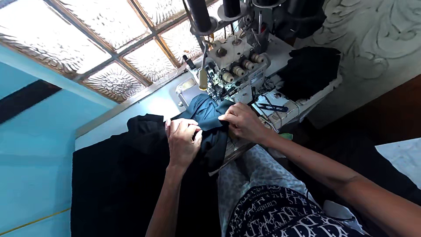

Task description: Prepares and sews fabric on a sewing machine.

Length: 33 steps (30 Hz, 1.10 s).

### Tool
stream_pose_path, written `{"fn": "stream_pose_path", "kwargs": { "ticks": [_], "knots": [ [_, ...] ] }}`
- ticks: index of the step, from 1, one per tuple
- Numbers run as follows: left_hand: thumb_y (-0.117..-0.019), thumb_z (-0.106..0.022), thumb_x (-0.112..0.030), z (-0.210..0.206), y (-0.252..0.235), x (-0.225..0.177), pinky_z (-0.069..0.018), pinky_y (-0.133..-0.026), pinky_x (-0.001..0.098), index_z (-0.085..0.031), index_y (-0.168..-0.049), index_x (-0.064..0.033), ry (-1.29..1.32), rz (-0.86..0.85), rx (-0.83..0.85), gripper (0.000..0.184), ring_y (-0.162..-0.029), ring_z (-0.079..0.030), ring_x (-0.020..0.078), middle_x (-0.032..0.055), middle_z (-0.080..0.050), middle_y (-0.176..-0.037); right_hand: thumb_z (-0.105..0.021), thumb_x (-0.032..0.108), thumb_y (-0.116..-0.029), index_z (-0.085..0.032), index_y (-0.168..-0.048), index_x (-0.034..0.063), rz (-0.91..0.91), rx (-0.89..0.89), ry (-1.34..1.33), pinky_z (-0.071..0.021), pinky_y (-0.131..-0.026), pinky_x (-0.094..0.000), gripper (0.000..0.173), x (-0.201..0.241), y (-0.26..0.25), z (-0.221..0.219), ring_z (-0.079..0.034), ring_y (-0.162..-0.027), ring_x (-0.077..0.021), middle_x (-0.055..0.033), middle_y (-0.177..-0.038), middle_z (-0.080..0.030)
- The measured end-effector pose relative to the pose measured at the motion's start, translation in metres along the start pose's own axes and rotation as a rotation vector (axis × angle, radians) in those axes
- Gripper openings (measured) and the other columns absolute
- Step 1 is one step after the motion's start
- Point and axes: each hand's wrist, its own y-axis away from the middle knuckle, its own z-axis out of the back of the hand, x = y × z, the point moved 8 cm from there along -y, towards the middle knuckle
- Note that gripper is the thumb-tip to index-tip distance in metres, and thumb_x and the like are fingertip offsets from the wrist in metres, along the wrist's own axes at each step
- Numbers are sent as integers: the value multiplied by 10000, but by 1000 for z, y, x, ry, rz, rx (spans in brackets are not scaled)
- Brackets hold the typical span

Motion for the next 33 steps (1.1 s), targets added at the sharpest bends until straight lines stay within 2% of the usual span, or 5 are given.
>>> {"fn": "stream_pose_path", "kwargs": {
  "ticks": [13, 17, 20, 24, 33],
  "knots": [
    [-919, -644, -72, -3, 1, 2, -298, -1111, 683, -741, -924, -4, -5, 14, -6, 119, -1067, -652, 401, 170, -722, -986, -641, 13, -884, -777, -1100, 98, 9, 41, 191, -494, -888, -525, 269, 2, -2, -15, -643, -903, -355, -141, -903, -662],
    [-951, -669, -181, -8, 0, -1, -281, -1100, 702, -778, -1116, -95, -21, -7, 23, 216, -1102, -625, 406, 156, -712, -1046, -672, 114, -850, -752, -1025, 94, 12, 14, 280, -500, -876, -521, 194, 8, -4, -19, -656, -919, -349, -136, -922, -667],
    [-918, -722, -275, -16, 0, -1, -271, -1102, 706, -774, -1133, -103, -43, -23, 45, 280, -1118, -600, 414, 170, -671, -1074, -685, 156, -903, -751, -1000, 101, -2, -28, 337, -505, -849, -493, 129, 10, 0, -23, -643, -928, -340, -130, -959, -667],
    [-928, -697, -199, -19, 1, -2, -288, -1118, 682, -769, -1108, -58, -10, -28, 2, 240, -1171, -597, 412, 177, -683, -1139, -655, 80, -909, -753, -965, 68, 12, -87, 327, -546, -842, -468, 114, 9, 4, -15, -683, -923, -339, -140, -960, -705],
    [-983, -591, -103, -8, -7, -3, -375, -1052, 607, -767, -1003, -14, 45, -59, -13, 198, -1138, -610, 396, 169, -705, -1131, -670, 101, -886, -764, -932, 71, -161, -34, 308, -390, -1089, -630, 109, -12, -6, 21, -672, -1138, -339, -101, -1093, -742]
  ]
}}
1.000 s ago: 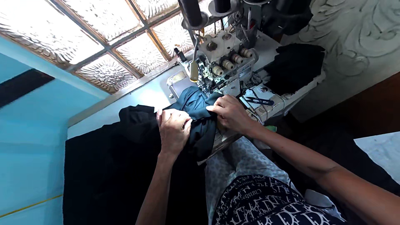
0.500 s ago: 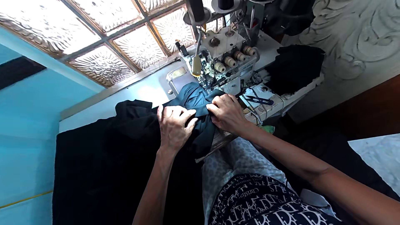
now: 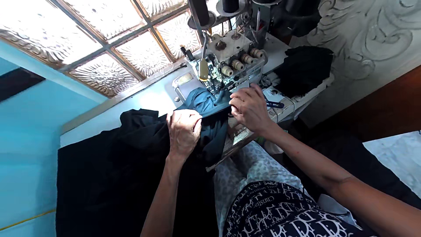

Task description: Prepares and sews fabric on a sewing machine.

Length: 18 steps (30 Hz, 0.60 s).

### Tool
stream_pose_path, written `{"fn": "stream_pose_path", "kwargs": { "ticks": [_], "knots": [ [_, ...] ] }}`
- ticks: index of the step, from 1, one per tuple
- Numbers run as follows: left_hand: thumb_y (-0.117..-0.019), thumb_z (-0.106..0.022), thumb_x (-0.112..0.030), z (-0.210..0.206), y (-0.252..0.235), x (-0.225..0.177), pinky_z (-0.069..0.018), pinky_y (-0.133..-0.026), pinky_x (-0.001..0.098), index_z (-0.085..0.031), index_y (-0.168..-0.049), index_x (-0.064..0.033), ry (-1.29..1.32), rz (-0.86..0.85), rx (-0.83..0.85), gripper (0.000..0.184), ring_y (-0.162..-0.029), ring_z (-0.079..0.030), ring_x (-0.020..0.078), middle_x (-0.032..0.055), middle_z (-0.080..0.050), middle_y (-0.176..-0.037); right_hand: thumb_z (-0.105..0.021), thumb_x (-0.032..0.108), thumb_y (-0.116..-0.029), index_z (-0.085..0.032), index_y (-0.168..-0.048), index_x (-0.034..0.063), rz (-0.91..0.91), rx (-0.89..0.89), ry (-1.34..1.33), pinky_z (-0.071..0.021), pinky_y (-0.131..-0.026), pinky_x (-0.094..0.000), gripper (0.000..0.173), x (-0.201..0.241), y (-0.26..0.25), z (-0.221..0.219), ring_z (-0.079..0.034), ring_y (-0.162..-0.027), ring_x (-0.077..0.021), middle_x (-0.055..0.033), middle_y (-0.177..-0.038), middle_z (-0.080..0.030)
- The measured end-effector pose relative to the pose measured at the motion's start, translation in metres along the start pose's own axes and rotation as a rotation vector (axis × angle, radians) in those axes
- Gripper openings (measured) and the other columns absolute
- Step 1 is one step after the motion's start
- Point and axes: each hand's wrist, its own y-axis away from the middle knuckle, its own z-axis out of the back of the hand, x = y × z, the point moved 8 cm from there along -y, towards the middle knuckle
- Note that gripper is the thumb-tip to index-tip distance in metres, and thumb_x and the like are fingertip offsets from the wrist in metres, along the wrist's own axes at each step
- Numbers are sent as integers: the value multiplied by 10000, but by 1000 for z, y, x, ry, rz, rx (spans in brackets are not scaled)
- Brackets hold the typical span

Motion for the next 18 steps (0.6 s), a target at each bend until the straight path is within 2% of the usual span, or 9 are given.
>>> {"fn": "stream_pose_path", "kwargs": {
  "ticks": [2, 5, 8, 9, 11, 13, 14, 16, 18],
  "knots": [
    [-996, -549, -110, 14, -2, -6, -370, -1072, 613, -756, -993, -5, 65, 7, 108, 232, -1188, -597, 385, 150, -711, -1160, -674, 100, -886, -769, -926, 78, 2, 58, -123, -348, -1112, -643, 106, 2, -1, 8, -634, -1203, -355, -84, -1104, -747],
    [-1025, -448, -262, 56, 13, -28, -313, -1131, 652, -755, -955, -84, 182, -133, 359, 361, -1202, -611, 321, 62, -727, -992, -680, 135, -838, -762, -874, 106, 165, 216, -341, -322, -1145, -635, 94, 31, 9, 32, -603, -1247, -342, -51, -1024, -753],
    [-1075, -372, -373, 92, 34, -46, -311, -1118, 614, -744, -924, -228, 192, -308, 521, 427, -1010, -644, 144, -81, -664, -819, -691, 126, -819, -746, -812, 102, 359, 387, -546, -293, -1175, -612, 61, 61, 33, 38, -667, -1151, -275, -32, -864, -741],
    [-1067, -368, -368, 96, 36, -50, -329, -1088, 618, -746, -902, -247, 166, -341, 538, 430, -948, -644, 132, -96, -644, -776, -688, 113, -823, -743, -814, 96, 376, 415, -573, -296, -1175, -612, 58, 65, 36, 36, -673, -1149, -275, -35, -864, -744],
    [-1059, -374, -346, 100, 35, -52, -402, -1021, 592, -746, -898, -245, 119, -381, 552, 418, -901, -654, 145, -90, -654, -780, -683, 88, -833, -753, -838, 82, 336, 350, -590, -357, -1146, -584, 71, 63, 30, 34, -669, -1152, -292, -55, -909, -751],
    [-1081, -396, -328, 108, 25, -49, -489, -909, 450, -730, -941, -201, 140, -395, 532, 384, -906, -657, 121, -67, -688, -871, -684, 64, -870, -770, -950, 59, 213, 170, -553, -444, -1092, -513, 117, 53, 17, 41, -657, -1157, -297, -89, -1038, -745],
    [-1079, -412, -306, 114, 17, -50, -524, -871, 396, -717, -960, -162, 174, -381, 524, 358, -933, -659, 117, -43, -693, -932, -683, 41, -886, -764, -1013, 36, 141, 54, -519, -499, -1025, -476, 151, 46, 13, 45, -663, -1120, -294, -116, -1095, -729],
    [-1070, -434, -274, 125, -2, -53, -561, -890, 263, -688, -1007, -118, 298, -332, 499, 305, -1003, -649, 52, -44, -676, -1034, -665, 14, -911, -725, -1055, 1, 39, -119, -444, -570, -869, -413, 157, 38, 11, 45, -680, -1011, -279, -152, -1101, -694],
    [-1084, -439, -271, 127, -17, -56, -546, -907, 199, -674, -1021, -144, 474, -276, 473, 274, -1025, -630, 11, -87, -663, -1067, -684, 47, -914, -720, -1042, 4, 6, -79, -422, -601, -718, -400, 140, 43, 15, 22, -697, -884, -264, -157, -1063, -684]
  ]
}}
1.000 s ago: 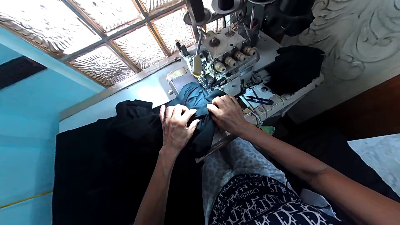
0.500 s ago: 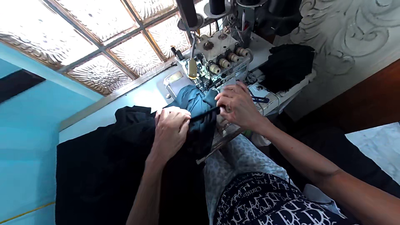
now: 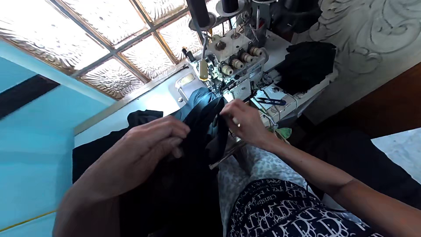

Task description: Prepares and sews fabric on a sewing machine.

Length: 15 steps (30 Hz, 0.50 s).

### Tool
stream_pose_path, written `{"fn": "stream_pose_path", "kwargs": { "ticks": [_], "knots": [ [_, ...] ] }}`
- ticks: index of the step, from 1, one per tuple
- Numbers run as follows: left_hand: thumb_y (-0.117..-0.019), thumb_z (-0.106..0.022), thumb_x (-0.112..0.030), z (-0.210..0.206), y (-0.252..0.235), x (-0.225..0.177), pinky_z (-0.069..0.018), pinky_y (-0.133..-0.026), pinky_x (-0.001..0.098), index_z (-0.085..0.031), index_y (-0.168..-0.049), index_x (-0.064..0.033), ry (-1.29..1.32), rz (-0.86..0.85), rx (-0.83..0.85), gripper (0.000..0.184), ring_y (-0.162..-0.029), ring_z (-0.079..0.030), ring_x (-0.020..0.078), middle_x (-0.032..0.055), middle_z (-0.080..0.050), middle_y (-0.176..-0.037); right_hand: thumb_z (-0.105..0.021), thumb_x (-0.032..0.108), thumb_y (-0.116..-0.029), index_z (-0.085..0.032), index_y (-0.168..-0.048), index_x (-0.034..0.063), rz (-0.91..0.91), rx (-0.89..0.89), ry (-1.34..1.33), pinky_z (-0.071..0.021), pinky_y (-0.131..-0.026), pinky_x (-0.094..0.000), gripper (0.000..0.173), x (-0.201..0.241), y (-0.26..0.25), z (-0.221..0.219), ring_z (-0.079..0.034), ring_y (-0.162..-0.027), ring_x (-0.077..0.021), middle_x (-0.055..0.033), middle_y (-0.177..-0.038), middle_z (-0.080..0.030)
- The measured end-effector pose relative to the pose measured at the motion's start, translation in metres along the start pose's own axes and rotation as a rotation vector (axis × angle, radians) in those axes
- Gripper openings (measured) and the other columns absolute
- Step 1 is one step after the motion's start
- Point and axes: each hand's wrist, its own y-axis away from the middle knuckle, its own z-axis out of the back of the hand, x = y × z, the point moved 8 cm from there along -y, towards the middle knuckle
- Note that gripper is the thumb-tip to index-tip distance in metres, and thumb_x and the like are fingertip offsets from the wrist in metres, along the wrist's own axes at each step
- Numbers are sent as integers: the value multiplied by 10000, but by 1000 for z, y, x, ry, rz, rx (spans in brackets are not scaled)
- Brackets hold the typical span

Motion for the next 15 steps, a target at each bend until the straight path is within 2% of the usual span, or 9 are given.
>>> {"fn": "stream_pose_path", "kwargs": {
  "ticks": [1, 2, 3, 5, 7, 9, 11, 13, 15],
  "knots": [
    [-1079, -447, -256, 1, -6, 2, -553, -874, 184, -680, -1014, -160, 79, 21, -30, 260, -985, -635, 4, -99, -665, -1056, -701, 111, -930, -728, -1039, 15, -33, 104, 20, -595, -645, -419, 148, -2, 5, -19, -696, -809, -269, -157, -1056, -681],
    [-1076, -456, -244, 0, -10, 5, -570, -813, 176, -684, -1007, -170, 160, 53, -55, 250, -917, -649, 0, -101, -671, -1045, -686, 203, -964, -732, -1057, 24, -83, 252, 50, -586, -619, -448, 208, -3, 12, -40, -690, -776, -289, -163, -1077, -674],
    [-1079, -467, -235, -3, -14, 10, -600, -703, 177, -686, -1003, -166, 262, 82, -79, 242, -799, -665, 9, -84, -677, -1015, -636, 302, -1006, -726, -1071, 24, -155, 428, 77, -584, -637, -486, 299, -4, 19, -58, -696, -793, -318, -175, -1137, -672],
    [-1080, -474, -209, -9, -20, 16, -614, -580, 215, -676, -1031, -147, 445, 135, -94, 217, -645, -678, 52, -49, -699, -896, -472, 425, -1080, -694, -1088, -6, -301, 803, 27, -547, -760, -562, 486, 5, 34, -84, -685, -928, -371, -194, -1214, -642],
    [-1076, -472, -193, -14, -22, 19, -630, -584, 242, -663, -1037, -148, 517, 192, -99, 200, -630, -701, 80, -34, -710, -837, -428, 413, -1097, -702, -1101, -39, -291, 1003, -207, -500, -876, -606, 529, 32, 43, -93, -662, -1060, -392, -227, -1207, -659],
    [-1065, -485, -164, -19, -22, 20, -651, -636, 273, -677, -1020, -152, 579, 255, -124, 198, -685, -725, 95, -32, -715, -870, -522, 315, -1074, -706, -1031, -56, -129, 1024, -501, -500, -867, -572, 417, 71, 44, -87, -667, -1014, -368, -229, -1076, -681],
    [-1053, -513, -174, -24, -22, 19, -658, -680, 290, -695, -1001, -164, 622, 313, -144, 190, -737, -741, 104, -36, -722, -902, -613, 196, -1021, -711, -1028, -82, 53, 893, -740, -522, -820, -465, 295, 103, 32, -61, -664, -926, -322, -221, -1006, -680],
    [-1045, -536, -202, -29, -21, 17, -652, -698, 273, -705, -982, -171, 597, 357, -142, 183, -746, -742, 95, -41, -733, -882, -624, 142, -1006, -685, -1035, -95, 120, 776, -849, -504, -721, -354, 246, 115, 15, -27, -611, -784, -239, -194, -930, -648],
    [-1033, -536, -202, -33, -21, 11, -608, -662, 188, -688, -948, -182, 433, 365, -115, 175, -707, -698, 17, -91, -712, -811, -610, 108, -1003, -664, -1027, -101, 111, 662, -915, -460, -592, -255, 217, 110, 1, 2, -548, -618, -130, -137, -769, -619]
  ]
}}
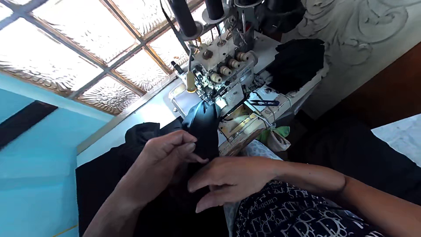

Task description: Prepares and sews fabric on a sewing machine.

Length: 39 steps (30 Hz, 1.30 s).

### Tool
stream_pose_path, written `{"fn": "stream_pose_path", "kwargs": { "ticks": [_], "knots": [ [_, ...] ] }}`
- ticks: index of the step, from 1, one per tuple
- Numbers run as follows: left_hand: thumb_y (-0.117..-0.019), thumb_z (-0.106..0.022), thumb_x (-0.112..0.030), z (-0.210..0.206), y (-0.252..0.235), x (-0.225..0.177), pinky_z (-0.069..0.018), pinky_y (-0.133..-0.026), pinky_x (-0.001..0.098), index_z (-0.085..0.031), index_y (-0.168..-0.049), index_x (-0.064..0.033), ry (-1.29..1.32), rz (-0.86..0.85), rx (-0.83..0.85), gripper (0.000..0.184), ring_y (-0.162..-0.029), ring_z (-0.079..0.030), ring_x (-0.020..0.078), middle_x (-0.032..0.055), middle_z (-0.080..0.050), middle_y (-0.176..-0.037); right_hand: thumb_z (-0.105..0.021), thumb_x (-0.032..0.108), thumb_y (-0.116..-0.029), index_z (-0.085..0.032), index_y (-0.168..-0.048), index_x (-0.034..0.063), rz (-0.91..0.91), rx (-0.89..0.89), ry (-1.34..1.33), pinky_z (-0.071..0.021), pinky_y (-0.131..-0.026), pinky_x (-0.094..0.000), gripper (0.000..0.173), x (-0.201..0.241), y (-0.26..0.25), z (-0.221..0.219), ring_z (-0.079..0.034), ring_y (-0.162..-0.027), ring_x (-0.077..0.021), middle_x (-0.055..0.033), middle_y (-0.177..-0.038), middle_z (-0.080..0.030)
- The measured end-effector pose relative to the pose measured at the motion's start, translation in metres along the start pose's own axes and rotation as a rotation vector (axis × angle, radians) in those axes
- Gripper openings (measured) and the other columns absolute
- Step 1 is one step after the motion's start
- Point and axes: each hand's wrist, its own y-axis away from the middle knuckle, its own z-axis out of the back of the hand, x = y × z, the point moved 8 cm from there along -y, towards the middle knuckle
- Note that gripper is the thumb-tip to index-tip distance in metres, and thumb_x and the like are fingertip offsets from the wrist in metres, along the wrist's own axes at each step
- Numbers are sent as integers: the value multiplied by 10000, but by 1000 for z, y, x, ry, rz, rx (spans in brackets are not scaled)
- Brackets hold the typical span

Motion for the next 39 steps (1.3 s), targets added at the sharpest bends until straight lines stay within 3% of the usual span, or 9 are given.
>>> {"fn": "stream_pose_path", "kwargs": {
  "ticks": [8, 15, 17, 20, 23, 28, 31, 34, 39],
  "knots": [
    [-1016, -444, -254, -19, 1, -17, -432, -578, 181, -637, -826, -170, -626, -14, 92, 283, -640, -518, -30, -109, -543, -706, -606, 94, -1009, -701, -992, -68, -120, -376, -192, -477, -576, -107, 189, -39, 40, 53, -543, -634, 63, 2, -825, -653],
    [-961, -544, -459, 26, 10, -20, -511, -561, 492, -686, -850, -101, -1019, 23, 99, 401, -685, -660, 242, 37, -639, -752, -744, 157, -916, -658, -1221, -6, -440, -680, 746, -583, -822, -494, 357, -108, 102, 71, -689, -1004, -331, -198, -1231, -650],
    [-955, -547, -440, 33, 1, -29, -496, -579, 472, -696, -823, -122, -1029, 39, 109, 375, -699, -650, 207, 4, -633, -750, -681, 227, -969, -640, -1284, -29, -633, -361, 731, -361, -1120, -642, 408, -142, 97, 40, -476, -1382, -456, -266, -1449, -540],
    [-1005, -501, -395, 2, -12, -57, -514, -669, 406, -738, -826, -139, -966, -179, 130, 392, -729, -647, 153, -23, -655, -743, -572, 390, -1034, -593, -1382, -37, -617, -54, 553, -113, -1232, -655, 551, -153, 58, -17, -300, -1504, -471, -297, -1517, -471],
    [-1044, -468, -322, -43, -19, -75, -464, -683, 408, -692, -817, -121, -883, -343, 195, 377, -680, -604, 210, 27, -611, -700, -671, 230, -975, -678, -1209, -88, -396, -296, 284, -429, -1100, -520, 395, -97, 13, -16, -631, -1208, -387, -282, -1216, -680],
    [-1037, -466, -366, -23, -23, -48, -476, -792, 486, -729, -824, -133, -1009, -318, 130, 411, -754, -637, 252, 30, -661, -742, -651, 188, -987, -663, -1229, -106, -388, -285, 190, -437, -1075, -511, 381, -110, -14, -11, -634, -1200, -383, -292, -1225, -674],
    [-992, -535, -324, 30, -17, -1, -415, -969, 691, -777, -869, -92, -1150, -119, 61, 357, -895, -691, 378, 94, -724, -822, -644, 230, -1006, -656, -1287, -54, -470, 49, 464, -205, -1217, -623, 400, -172, 11, -39, -446, -1407, -452, -286, -1390, -588],
    [-979, -615, -214, 66, -7, 37, -360, -985, 762, -756, -884, -16, -1119, 76, 81, 261, -971, -682, 466, 175, -725, -863, -715, 21, -893, -707, -1047, -89, -447, 11, 532, -365, -1075, -636, 190, -163, 42, -12, -602, -1169, -483, -284, -1099, -692],
    [-1013, -462, -445, 69, 2, 42, -442, -947, 604, -702, -854, -139, -828, 57, 173, 420, -997, -651, 162, -18, -663, -913, -629, 7, -919, -742, -1082, 9, -126, -557, 686, -574, -860, -475, 198, -100, 41, 72, -709, -1007, -306, -139, -1086, -741]
  ]
}}
